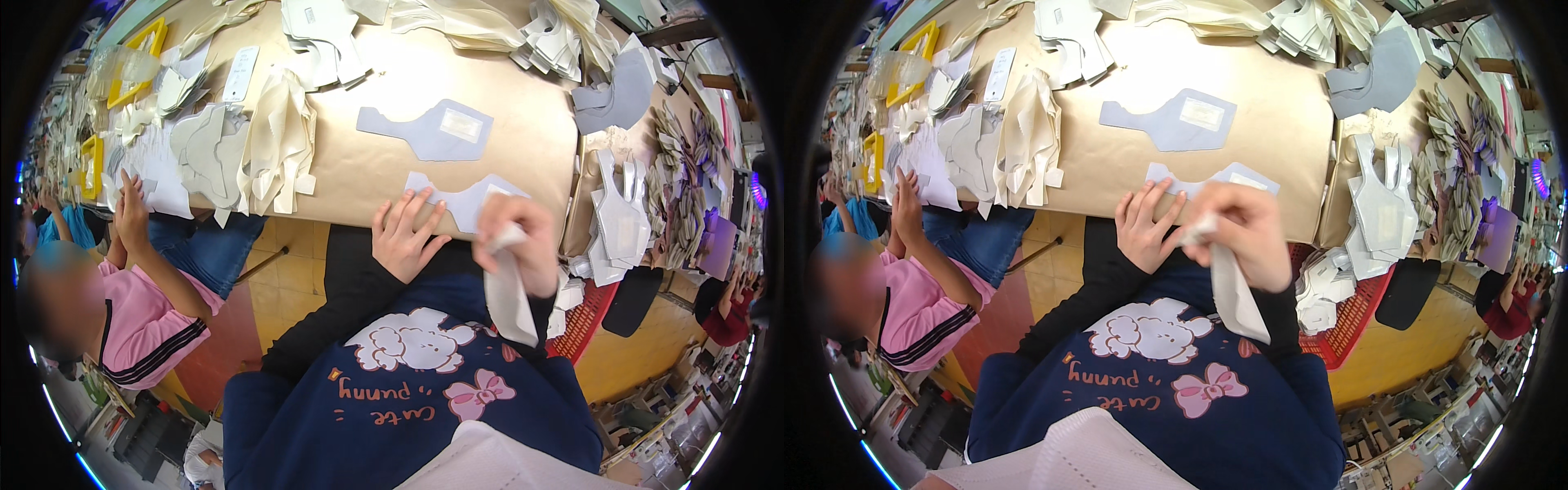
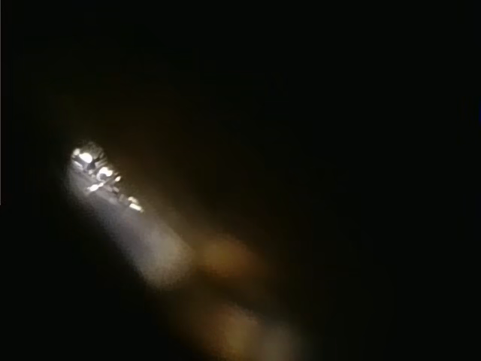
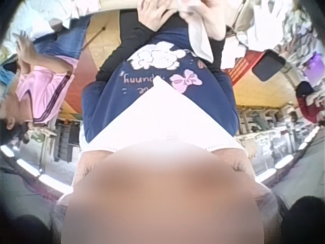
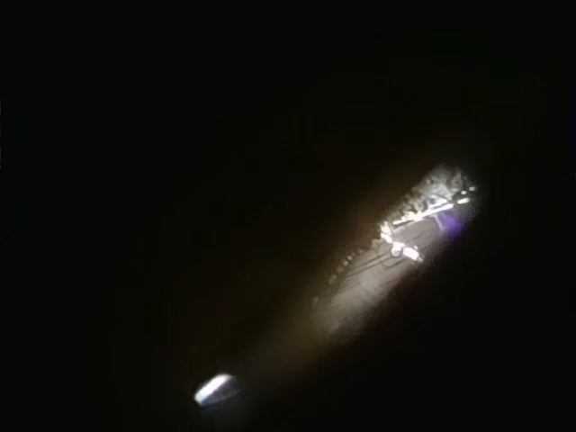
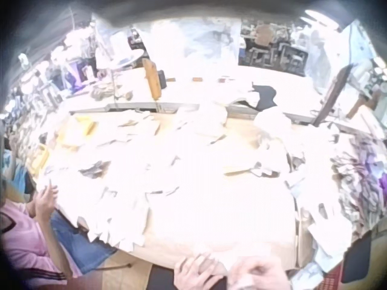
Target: The person repeatedly picks up white face masks from a table, folds them by hand, and places them into a red basket. The person also handles a grey mask template and stacks folded masks on the table before transferring them to the basket.
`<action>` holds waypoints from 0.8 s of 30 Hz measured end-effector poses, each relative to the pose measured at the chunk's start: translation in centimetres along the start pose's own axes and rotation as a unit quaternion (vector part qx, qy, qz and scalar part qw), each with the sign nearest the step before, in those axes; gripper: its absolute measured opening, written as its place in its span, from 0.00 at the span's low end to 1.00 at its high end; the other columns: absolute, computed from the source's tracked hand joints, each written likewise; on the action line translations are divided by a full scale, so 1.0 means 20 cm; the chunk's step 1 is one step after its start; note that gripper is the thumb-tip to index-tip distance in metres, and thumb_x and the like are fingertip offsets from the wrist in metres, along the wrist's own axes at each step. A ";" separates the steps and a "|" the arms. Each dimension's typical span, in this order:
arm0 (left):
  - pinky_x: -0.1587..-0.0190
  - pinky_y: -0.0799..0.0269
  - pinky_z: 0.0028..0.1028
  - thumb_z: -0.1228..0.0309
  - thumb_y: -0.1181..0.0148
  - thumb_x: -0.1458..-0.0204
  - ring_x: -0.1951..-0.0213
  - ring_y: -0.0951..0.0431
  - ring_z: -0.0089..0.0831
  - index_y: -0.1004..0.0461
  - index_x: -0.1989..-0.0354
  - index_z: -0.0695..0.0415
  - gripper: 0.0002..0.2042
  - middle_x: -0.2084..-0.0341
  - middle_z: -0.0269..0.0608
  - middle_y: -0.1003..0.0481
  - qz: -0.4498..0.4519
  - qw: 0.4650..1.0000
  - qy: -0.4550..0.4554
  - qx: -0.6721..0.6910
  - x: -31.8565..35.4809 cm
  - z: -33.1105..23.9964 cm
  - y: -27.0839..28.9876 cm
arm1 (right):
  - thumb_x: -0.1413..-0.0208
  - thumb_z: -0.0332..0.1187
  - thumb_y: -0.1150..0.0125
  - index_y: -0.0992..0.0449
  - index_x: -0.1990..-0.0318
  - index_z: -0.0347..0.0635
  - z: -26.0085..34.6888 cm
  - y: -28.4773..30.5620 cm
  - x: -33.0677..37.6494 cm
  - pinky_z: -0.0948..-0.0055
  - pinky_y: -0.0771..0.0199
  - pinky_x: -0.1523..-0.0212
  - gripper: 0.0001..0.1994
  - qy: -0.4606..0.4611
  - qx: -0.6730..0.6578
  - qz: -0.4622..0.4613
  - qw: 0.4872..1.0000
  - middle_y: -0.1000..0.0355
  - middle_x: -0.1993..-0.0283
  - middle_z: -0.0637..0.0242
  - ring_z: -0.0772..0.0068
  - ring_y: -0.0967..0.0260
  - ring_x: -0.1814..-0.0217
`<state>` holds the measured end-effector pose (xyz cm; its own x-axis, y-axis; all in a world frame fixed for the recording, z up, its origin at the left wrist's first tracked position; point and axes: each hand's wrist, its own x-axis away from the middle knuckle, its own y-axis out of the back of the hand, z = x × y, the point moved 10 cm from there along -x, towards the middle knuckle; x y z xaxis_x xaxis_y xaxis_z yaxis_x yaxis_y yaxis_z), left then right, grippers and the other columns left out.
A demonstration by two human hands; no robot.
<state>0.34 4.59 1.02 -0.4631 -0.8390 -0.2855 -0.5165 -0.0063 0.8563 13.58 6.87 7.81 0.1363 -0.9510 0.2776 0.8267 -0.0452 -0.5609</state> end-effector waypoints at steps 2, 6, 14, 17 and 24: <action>0.33 0.49 0.46 0.52 0.29 0.52 0.35 0.34 0.39 0.22 0.46 0.49 0.25 0.39 0.38 0.30 -0.010 1.000 0.019 0.004 0.02 0.03 0.02 | 0.37 0.29 0.38 0.24 0.64 0.35 -0.18 0.05 -0.12 0.84 0.33 0.82 0.06 -0.106 0.100 -0.031 0.989 0.27 0.76 0.67 0.82 0.30 0.80; 0.33 0.48 0.49 0.50 0.28 0.54 0.37 0.33 0.37 0.22 0.45 0.47 0.28 0.44 0.34 0.28 -0.031 0.998 0.042 -0.017 0.04 0.14 0.09 | 0.40 0.34 0.33 0.20 0.64 0.33 -0.39 0.18 -0.22 0.84 0.33 0.81 0.10 -0.203 0.213 -0.091 0.951 0.26 0.76 0.70 0.86 0.30 0.82; 0.35 0.45 0.44 0.48 0.33 0.53 0.40 0.31 0.37 0.20 0.47 0.45 0.25 0.48 0.32 0.27 -0.032 0.999 0.033 -0.013 0.03 0.21 0.08 | 0.43 0.33 0.31 0.19 0.65 0.31 -0.43 0.25 -0.28 0.82 0.38 0.81 0.11 -0.176 0.298 -0.147 0.927 0.25 0.79 0.68 0.84 0.32 0.82; 0.36 0.44 0.42 0.47 0.34 0.52 0.41 0.30 0.36 0.20 0.47 0.44 0.25 0.48 0.31 0.27 -0.033 0.999 0.034 -0.021 0.04 0.21 0.08 | 0.43 0.33 0.31 0.19 0.66 0.31 -0.43 0.27 -0.27 0.82 0.38 0.81 0.11 -0.185 0.307 -0.167 0.918 0.26 0.80 0.68 0.84 0.32 0.83; 0.37 0.43 0.39 0.47 0.34 0.52 0.41 0.29 0.35 0.20 0.49 0.45 0.24 0.48 0.30 0.27 -0.044 0.998 0.038 -0.013 0.04 0.21 0.08 | 0.44 0.33 0.32 0.19 0.67 0.30 -0.43 0.26 -0.28 0.81 0.38 0.81 0.11 -0.179 0.318 -0.170 0.916 0.26 0.80 0.68 0.84 0.33 0.82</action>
<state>-3.85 6.23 0.32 -0.3604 -0.8737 -0.3268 -0.5325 -0.0950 0.8411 12.45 9.32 -3.38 -0.1111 -0.7492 0.6529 0.9897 -0.0240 0.1409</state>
